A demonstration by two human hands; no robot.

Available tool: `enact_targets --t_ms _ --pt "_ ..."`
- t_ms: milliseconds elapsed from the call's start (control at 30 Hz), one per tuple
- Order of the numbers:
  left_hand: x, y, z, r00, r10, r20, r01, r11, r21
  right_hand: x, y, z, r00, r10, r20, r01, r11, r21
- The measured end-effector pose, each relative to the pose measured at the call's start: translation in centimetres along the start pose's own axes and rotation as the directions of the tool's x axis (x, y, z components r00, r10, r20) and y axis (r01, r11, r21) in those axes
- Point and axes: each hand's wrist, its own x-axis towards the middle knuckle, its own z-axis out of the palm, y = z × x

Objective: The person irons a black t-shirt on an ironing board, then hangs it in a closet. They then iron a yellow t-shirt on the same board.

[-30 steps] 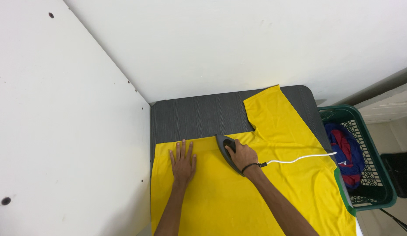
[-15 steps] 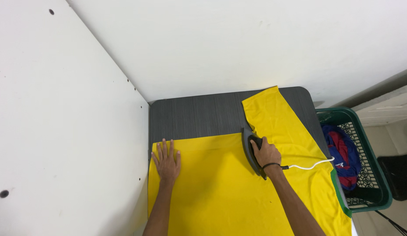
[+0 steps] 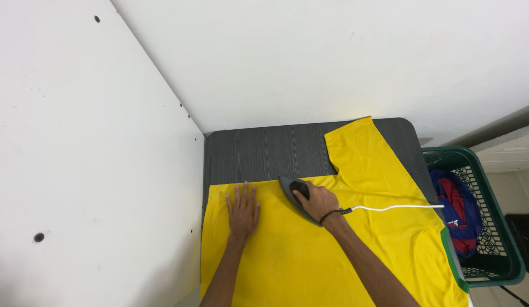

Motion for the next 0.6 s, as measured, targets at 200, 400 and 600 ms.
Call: enact_targets --t_ms 200,400,600 --pt "0.6 -0.1 0.8 0.998 -0.036 -0.047 0.036 0.999 0.010 0.7 -3.4 2.7 0.996 -0.072 0.056 0.074 0.997 -0.039" --pt "0.2 -1.7 0.6 0.996 -0.059 -0.064 0.062 0.997 0.044 1.0 -2.1 3.3 0.999 -0.038 0.023 0.039 0.997 -0.068" --pt "0.0 -3.4 -0.8 0.986 -0.161 0.037 0.161 0.987 0.008 0.8 1.1 2.1 0.994 0.108 0.032 -0.105 0.992 -0.071"
